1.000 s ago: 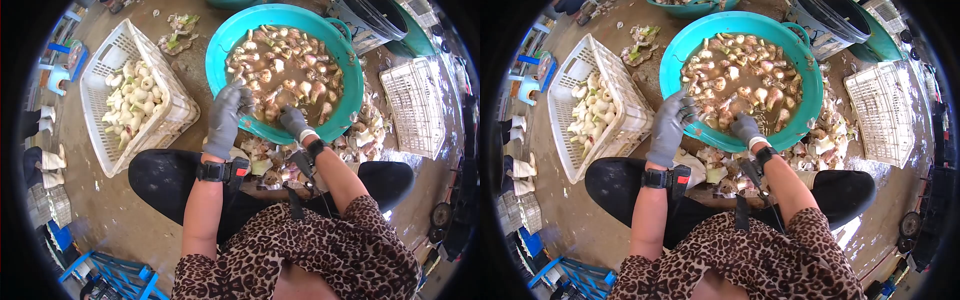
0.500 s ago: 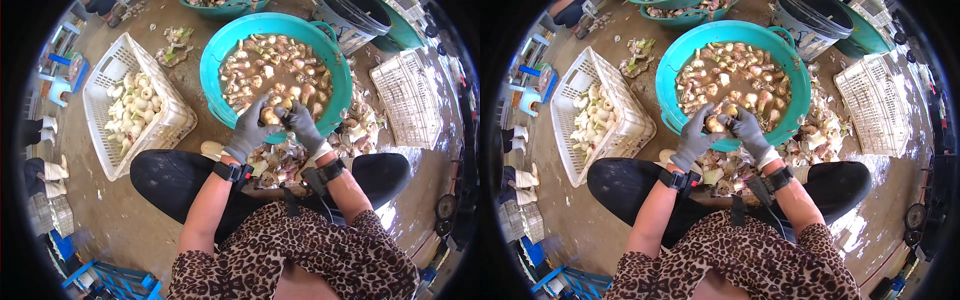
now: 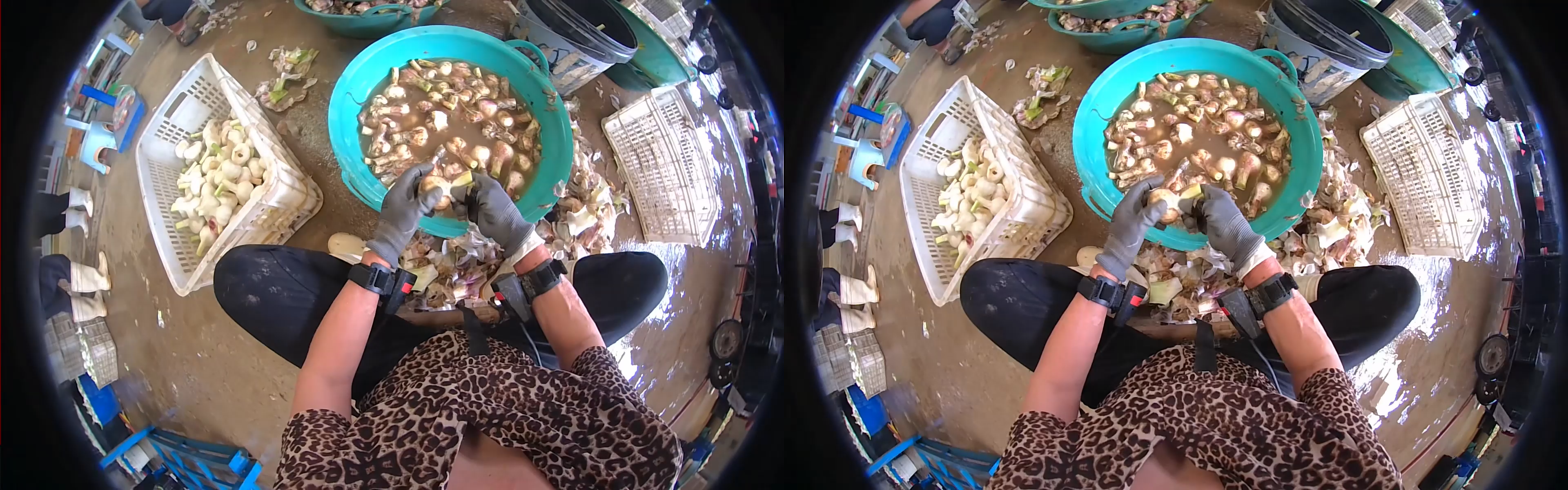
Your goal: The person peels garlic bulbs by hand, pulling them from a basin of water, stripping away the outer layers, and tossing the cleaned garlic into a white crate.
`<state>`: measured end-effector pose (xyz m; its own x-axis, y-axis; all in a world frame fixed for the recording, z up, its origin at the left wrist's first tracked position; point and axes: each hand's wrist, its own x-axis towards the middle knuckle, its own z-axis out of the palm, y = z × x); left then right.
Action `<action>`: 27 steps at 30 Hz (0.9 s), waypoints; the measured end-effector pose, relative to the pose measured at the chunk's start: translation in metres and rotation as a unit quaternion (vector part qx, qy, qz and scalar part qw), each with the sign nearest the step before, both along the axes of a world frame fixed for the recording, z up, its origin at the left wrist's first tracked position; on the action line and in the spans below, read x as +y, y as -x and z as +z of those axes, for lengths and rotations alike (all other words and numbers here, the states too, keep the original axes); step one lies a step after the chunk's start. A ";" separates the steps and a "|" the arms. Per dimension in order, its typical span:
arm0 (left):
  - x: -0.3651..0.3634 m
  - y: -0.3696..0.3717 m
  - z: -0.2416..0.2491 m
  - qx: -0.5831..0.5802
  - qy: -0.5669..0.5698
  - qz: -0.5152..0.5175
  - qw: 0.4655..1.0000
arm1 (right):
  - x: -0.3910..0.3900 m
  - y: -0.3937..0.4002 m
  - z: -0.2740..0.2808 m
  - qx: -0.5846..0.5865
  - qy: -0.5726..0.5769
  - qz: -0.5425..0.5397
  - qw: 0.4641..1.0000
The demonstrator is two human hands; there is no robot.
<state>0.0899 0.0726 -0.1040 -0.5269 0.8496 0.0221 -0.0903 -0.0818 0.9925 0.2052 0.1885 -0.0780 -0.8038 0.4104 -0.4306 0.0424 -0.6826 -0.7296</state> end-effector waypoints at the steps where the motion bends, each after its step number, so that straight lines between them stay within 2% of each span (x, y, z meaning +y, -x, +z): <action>1: -0.001 0.003 -0.008 -0.072 0.006 -0.009 0.997 | 0.001 -0.002 -0.007 0.000 0.000 0.001 1.000; 2: -0.001 0.005 -0.007 -0.144 0.013 -0.018 0.989 | 0.000 -0.002 -0.008 -0.063 -0.123 0.049 0.989; 3: -0.003 0.006 -0.007 -0.146 0.013 -0.018 0.989 | -0.002 -0.002 -0.008 -0.124 -0.244 0.097 0.957; 4: -0.005 0.008 -0.006 -0.264 0.097 -0.022 0.959 | -0.005 -0.002 -0.017 -0.145 -0.523 0.064 0.837; 5: -0.007 0.008 -0.001 -0.376 0.178 -0.026 0.909 | -0.006 -0.002 -0.021 -0.145 -0.524 0.064 0.837; 7: -0.006 0.004 -0.001 -0.381 0.140 0.012 0.914 | -0.002 -0.002 -0.027 -0.167 -0.690 0.102 0.697; 8: -0.006 0.007 -0.001 -0.396 0.147 0.003 0.906 | -0.002 0.000 -0.025 -0.137 -0.665 0.085 0.729; 9: -0.006 0.010 -0.002 -0.412 0.155 -0.005 0.898 | -0.002 0.000 -0.023 -0.135 -0.666 0.085 0.729; 10: 0.002 0.002 -0.004 -0.363 0.110 0.074 0.922 | -0.002 -0.001 -0.021 -0.100 -0.641 0.072 0.758; 11: 0.002 0.001 0.003 -0.361 0.108 0.074 0.923 | -0.002 0.000 -0.017 -0.066 -0.614 0.059 0.784; 12: 0.000 -0.002 0.012 -0.247 0.120 0.073 0.959 | -0.001 -0.002 -0.018 -0.096 -0.525 0.093 0.840; 13: -0.003 -0.005 0.017 -0.130 0.131 0.070 0.980 | 0.000 -0.006 -0.016 -0.096 -0.525 0.093 0.840; 15: -0.006 -0.003 0.020 -0.135 0.128 0.063 0.980 | 0.001 -0.012 -0.004 0.076 -0.416 0.094 0.901; 16: -0.007 0.000 0.020 -0.248 0.111 0.085 0.959 | 0.012 -0.016 -0.049 0.038 -0.396 0.145 0.906; 17: -0.005 0.004 0.021 -0.357 0.091 0.107 0.923 | 0.008 -0.016 -0.047 0.039 -0.397 0.146 0.905; 18: 0.001 0.010 -0.031 -0.379 -0.023 0.097 0.920 | -0.002 -0.018 -0.040 0.089 -0.236 0.099 0.963; 19: 0.000 0.014 -0.053 -0.379 -0.024 0.097 0.920 | -0.011 -0.017 -0.030 0.136 -0.067 0.048 0.987; 20: -0.001 0.020 -0.067 -0.234 0.007 0.137 0.962 | -0.016 -0.012 -0.009 0.069 -0.290 0.070 0.952; 21: -0.002 0.021 -0.061 -0.083 0.042 0.173 0.980 | -0.015 -0.012 -0.003 0.070 -0.290 0.069 0.952; 22: -0.004 0.021 -0.055 0.017 0.110 0.252 0.961 | -0.013 -0.013 0.001 0.027 -0.456 0.077 0.886; 23: -0.007 0.024 -0.035 0.018 0.112 0.250 0.962 | -0.014 -0.014 0.005 -0.019 -0.606 0.084 0.791; 24: -0.012 0.030 -0.014 0.024 0.144 0.267 0.953 | -0.020 -0.008 0.016 0.080 -0.207 0.003 0.975; 25: -0.014 0.034 0.004 0.029 0.175 0.284 0.942 | -0.018 -0.007 0.015 0.081 -0.207 0.005 0.975; 26: -0.013 0.028 0.018 0.028 0.126 0.283 0.950 | -0.013 -0.006 0.010 0.003 -0.187 -0.001 0.982; 27: -0.011 0.020 0.023 0.028 0.126 0.282 0.951 | -0.010 -0.007 0.004 -0.076 -0.166 -0.008 0.983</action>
<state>0.0698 0.0613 -0.0807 -0.9047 0.4135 -0.1027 -0.0487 0.1392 0.9891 0.2117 0.1780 -0.0743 -0.7336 0.5600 -0.3850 0.1589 -0.4096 -0.8983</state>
